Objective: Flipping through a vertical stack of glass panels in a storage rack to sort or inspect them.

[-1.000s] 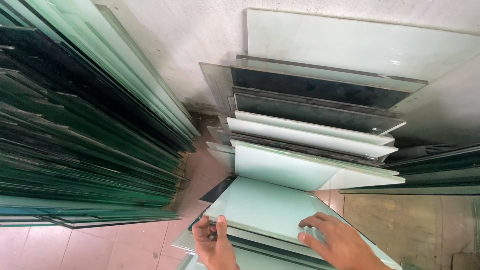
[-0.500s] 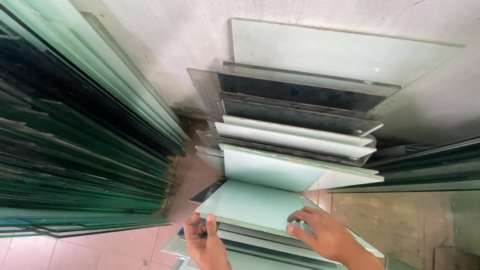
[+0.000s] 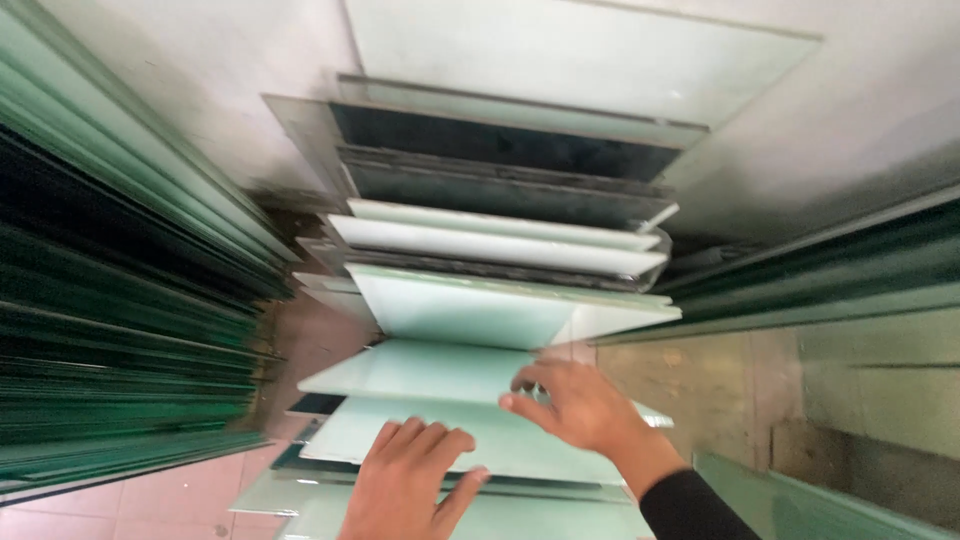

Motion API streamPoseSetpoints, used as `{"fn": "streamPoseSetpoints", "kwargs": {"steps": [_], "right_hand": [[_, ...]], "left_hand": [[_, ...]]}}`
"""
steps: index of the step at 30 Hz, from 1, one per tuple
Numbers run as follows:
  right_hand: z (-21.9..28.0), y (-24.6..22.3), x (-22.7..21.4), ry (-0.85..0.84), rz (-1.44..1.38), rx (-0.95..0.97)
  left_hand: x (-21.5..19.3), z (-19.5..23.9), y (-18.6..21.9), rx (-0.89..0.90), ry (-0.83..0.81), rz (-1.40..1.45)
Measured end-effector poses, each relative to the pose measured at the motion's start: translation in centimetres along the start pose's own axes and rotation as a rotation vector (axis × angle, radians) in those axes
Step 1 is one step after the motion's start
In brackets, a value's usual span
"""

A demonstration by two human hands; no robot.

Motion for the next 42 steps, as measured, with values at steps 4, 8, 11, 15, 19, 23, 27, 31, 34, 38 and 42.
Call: {"fn": "streamPoseSetpoints", "kwargs": {"steps": [4,8,11,15,19,23,27,31,34,38,42], "right_hand": [[-1.6,1.6,-0.8,-0.001,0.009,0.043],[-0.7,1.3,-6.1,0.629,0.203,-0.061],[3.6,-1.7,-12.9,0.982,0.141,-0.104],[10.0,-3.7,-14.7,1.012,-0.047,0.090],[15.2,-4.7,-5.8,0.828,-0.060,0.013],[16.6,-7.4,0.3,0.564,-0.095,-0.115],[15.7,-6.4,1.7,0.499,-0.126,-0.031],[13.4,-5.3,1.1,0.476,-0.068,-0.053],[11.5,-3.9,1.6,0.529,-0.023,-0.022],[8.5,-1.4,4.6,0.405,0.137,0.092],[8.2,1.5,8.2,0.238,0.244,0.147]], "left_hand": [[4.8,-0.8,-2.8,0.006,-0.430,-0.110],[6.3,-0.6,-4.0,-0.044,-0.610,-0.221],[5.8,-1.4,-3.7,-0.065,-0.641,-0.200],[6.4,-0.9,-4.2,-0.062,-0.653,-0.232],[6.7,-0.6,-4.5,0.046,-0.613,-0.284],[6.9,-1.3,-4.6,0.052,-0.604,-0.323],[5.6,-3.7,-5.6,0.056,-0.432,-0.381],[4.4,-7.6,-6.0,-0.176,-0.560,-0.387],[3.2,-9.9,-5.9,-0.194,-0.483,-0.474],[2.9,-10.9,-6.8,-0.360,-0.573,-0.524],[2.7,-11.0,-6.8,-0.405,-0.599,-0.533]]}}
Point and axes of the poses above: each hand's wrist, its own z-axis away from the middle knuckle, its own x-axis out of the palm, y = z × x, the point moved 8 cm from there along -z, towards the middle knuckle, and after that the axes turned 15 degrees about z, right-handed, at the moved point
